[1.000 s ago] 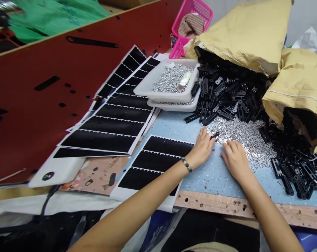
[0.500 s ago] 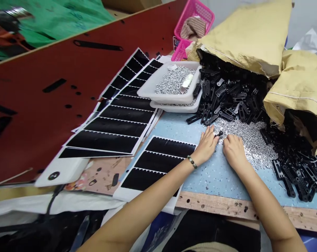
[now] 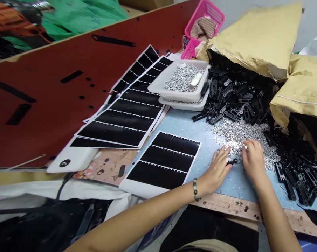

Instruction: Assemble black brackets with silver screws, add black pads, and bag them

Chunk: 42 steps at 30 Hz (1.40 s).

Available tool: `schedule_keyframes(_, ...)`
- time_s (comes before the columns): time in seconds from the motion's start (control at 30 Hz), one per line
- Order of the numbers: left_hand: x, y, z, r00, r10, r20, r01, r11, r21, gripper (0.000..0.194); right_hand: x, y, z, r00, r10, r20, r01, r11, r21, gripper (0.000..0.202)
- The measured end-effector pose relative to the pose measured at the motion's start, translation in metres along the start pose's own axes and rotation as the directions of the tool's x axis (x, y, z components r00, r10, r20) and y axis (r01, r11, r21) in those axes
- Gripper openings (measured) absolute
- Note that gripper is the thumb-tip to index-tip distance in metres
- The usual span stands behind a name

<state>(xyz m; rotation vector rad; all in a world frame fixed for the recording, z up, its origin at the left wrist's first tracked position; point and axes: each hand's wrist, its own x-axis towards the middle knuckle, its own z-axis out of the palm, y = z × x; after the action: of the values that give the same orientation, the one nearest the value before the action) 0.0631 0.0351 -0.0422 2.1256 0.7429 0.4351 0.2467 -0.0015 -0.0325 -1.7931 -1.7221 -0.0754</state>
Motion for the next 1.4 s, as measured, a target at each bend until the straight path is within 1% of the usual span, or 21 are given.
schedule_keyframes(0.07, -0.002, -0.001, -0.022, 0.997, -0.014, -0.070, 0.009, 0.996, -0.083, 0.035, -0.016, -0.010, 0.001, 0.997, -0.028, 0.074, 0.025, 0.999, 0.045, 0.018)
schedule_keyframes(0.1, -0.001, -0.004, -0.034, 0.991, -0.053, -0.123, 0.036, 0.990, -0.138, 0.034, -0.023, -0.016, 0.003, 0.992, -0.053, 0.116, 0.047, 0.997, 0.060, 0.019)
schedule_keyframes(0.13, 0.001, -0.007, -0.045, 0.984, -0.099, -0.151, 0.068, 0.979, -0.194, 0.033, -0.028, -0.023, 0.007, 0.984, -0.085, 0.158, 0.076, 0.995, 0.063, 0.022)
schedule_keyframes(0.2, 0.005, -0.013, -0.063, 0.965, -0.203, -0.168, 0.154, 0.951, -0.267, 0.030, -0.035, -0.036, 0.020, 0.964, -0.143, 0.223, 0.141, 0.990, 0.027, 0.028)
schedule_keyframes(0.27, 0.007, -0.017, -0.074, 0.952, -0.258, -0.164, 0.209, 0.941, -0.267, 0.027, -0.036, -0.046, 0.032, 0.950, -0.169, 0.262, 0.186, 0.982, -0.042, 0.027)
schedule_keyframes(0.33, 0.005, -0.019, -0.079, 0.954, -0.267, -0.136, 0.231, 0.944, -0.235, 0.023, -0.035, -0.047, 0.039, 0.945, -0.161, 0.283, 0.196, 0.976, -0.099, 0.021)
schedule_keyframes(0.4, 0.001, -0.021, -0.080, 0.959, -0.265, -0.095, 0.242, 0.949, -0.202, 0.020, -0.036, -0.043, 0.038, 0.950, -0.127, 0.286, 0.170, 0.977, -0.131, 0.018)
schedule_keyframes(0.53, -0.006, -0.026, -0.078, 0.967, -0.251, -0.048, 0.243, 0.961, -0.133, 0.015, -0.039, -0.036, 0.029, 0.976, -0.040, 0.212, 0.070, 0.988, -0.137, 0.018)
schedule_keyframes(0.6, -0.006, -0.029, -0.077, 0.980, -0.197, -0.041, 0.191, 0.975, -0.117, 0.015, -0.039, -0.040, 0.030, 0.976, -0.056, 0.210, 0.078, 0.992, -0.100, 0.020)
schedule_keyframes(0.67, -0.004, -0.032, -0.074, 0.993, -0.108, -0.048, 0.103, 0.990, -0.095, 0.017, -0.036, -0.047, 0.035, 0.967, -0.087, 0.241, 0.107, 0.992, -0.073, 0.018)
schedule_keyframes(0.77, -0.001, -0.037, -0.069, 0.999, 0.018, -0.034, -0.020, 0.999, -0.036, 0.018, -0.033, -0.052, 0.041, 0.960, -0.075, 0.269, 0.103, 0.990, -0.092, 0.017)
schedule_keyframes(0.87, 0.002, -0.043, -0.063, 0.994, 0.106, 0.023, -0.107, 0.994, 0.038, 0.017, -0.038, -0.047, 0.036, 0.972, -0.021, 0.235, 0.046, 0.993, -0.105, 0.019)
schedule_keyframes(0.97, 0.006, -0.047, -0.057, 0.979, 0.158, 0.125, -0.176, 0.973, 0.147, 0.016, -0.048, -0.041, 0.027, 0.987, 0.037, 0.156, -0.026, 0.997, -0.068, 0.019)
schedule_keyframes(1.0, 0.007, -0.047, -0.056, 0.973, 0.167, 0.157, -0.195, 0.964, 0.183, 0.016, -0.051, -0.040, 0.025, 0.989, 0.039, 0.139, -0.034, 0.999, -0.042, 0.018)
schedule_keyframes(1.07, 0.009, -0.049, -0.054, 0.964, 0.180, 0.198, -0.225, 0.945, 0.236, 0.016, -0.055, -0.041, 0.025, 0.990, 0.006, 0.140, -0.007, 1.000, 0.009, 0.018)
schedule_keyframes(1.13, 0.009, -0.050, -0.053, 0.957, 0.194, 0.214, -0.246, 0.935, 0.256, 0.018, -0.057, -0.044, 0.028, 0.986, -0.038, 0.161, 0.032, 0.999, 0.039, 0.018)
schedule_keyframes(1.2, 0.009, -0.051, -0.052, 0.955, 0.206, 0.212, -0.259, 0.928, 0.266, 0.020, -0.058, -0.046, 0.033, 0.986, -0.048, 0.162, 0.041, 0.998, 0.044, 0.018)
schedule_keyframes(1.4, 0.010, -0.050, -0.038, 0.947, 0.253, 0.195, -0.302, 0.908, 0.289, 0.020, -0.062, -0.043, 0.037, 0.997, -0.006, 0.071, 0.002, 0.999, 0.045, 0.014)
